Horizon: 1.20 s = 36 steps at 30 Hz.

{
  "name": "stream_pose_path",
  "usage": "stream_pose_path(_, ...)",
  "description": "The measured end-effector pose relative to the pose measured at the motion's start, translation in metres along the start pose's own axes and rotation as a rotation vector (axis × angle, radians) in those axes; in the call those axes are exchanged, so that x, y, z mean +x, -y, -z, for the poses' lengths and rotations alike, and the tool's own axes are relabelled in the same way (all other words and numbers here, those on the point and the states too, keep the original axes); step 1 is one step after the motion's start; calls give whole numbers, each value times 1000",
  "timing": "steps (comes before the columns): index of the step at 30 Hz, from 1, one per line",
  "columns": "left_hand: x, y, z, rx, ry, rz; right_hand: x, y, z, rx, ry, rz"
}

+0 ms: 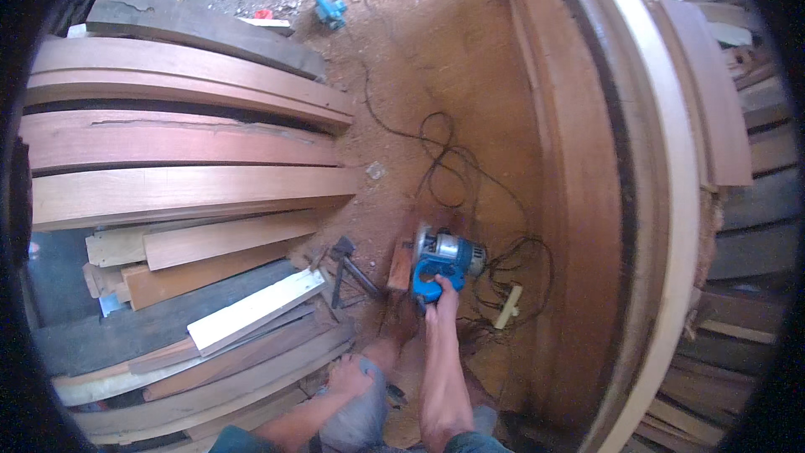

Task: The person uses a handheld electric router to smooth and shape the edges of a long wooden plank. They guide the tool along the length of the wood, creating a groove and removing material. The person flips the plank over to work on the other side.

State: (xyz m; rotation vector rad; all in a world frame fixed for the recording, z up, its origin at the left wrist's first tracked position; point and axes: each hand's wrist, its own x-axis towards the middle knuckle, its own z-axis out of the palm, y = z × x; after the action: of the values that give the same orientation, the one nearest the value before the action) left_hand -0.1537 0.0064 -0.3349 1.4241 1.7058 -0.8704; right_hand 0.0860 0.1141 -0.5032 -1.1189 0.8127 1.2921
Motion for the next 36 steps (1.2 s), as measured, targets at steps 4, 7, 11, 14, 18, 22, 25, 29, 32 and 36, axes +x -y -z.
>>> stream_pose_path(4, -11, -9, -8, 65, 41, -99, -147, 63, -28, -24, 320, 79)
stream_pose_path(7, -27, -30, -18, 90, -35, -291, -247, 106, -66, 0, 443, 56)
stream_pose_path(11, -64, -123, -9, -262, -319, -856, -361, 166, -85, 158, 631, 161)
stream_pose_path(14, -137, -212, 46, -478, -27, -1062, -453, 193, -97, 76, 809, 322)
stream_pose_path(18, -210, -261, 78, -592, -87, -1521, -577, 223, -120, -198, 1046, 646)
stream_pose_path(22, -292, -276, 145, -113, 608, -1341, -654, 292, -105, -600, 805, 1149)
stream_pose_path(25, -323, -240, 178, -158, 949, -1243, -711, 337, -86, -1062, 417, 1863)
stream_pose_path(29, -353, -193, 236, -606, 993, -1171, -737, 368, -55, -1184, 152, 2029)
stream_pose_path(32, -350, -190, 241, -828, 782, -1200, -741, 382, -36, -1131, 100, 1992)
stream_pose_path(36, -317, -219, 242, -903, 568, -1031, -711, 409, -33, -890, 172, 1726)
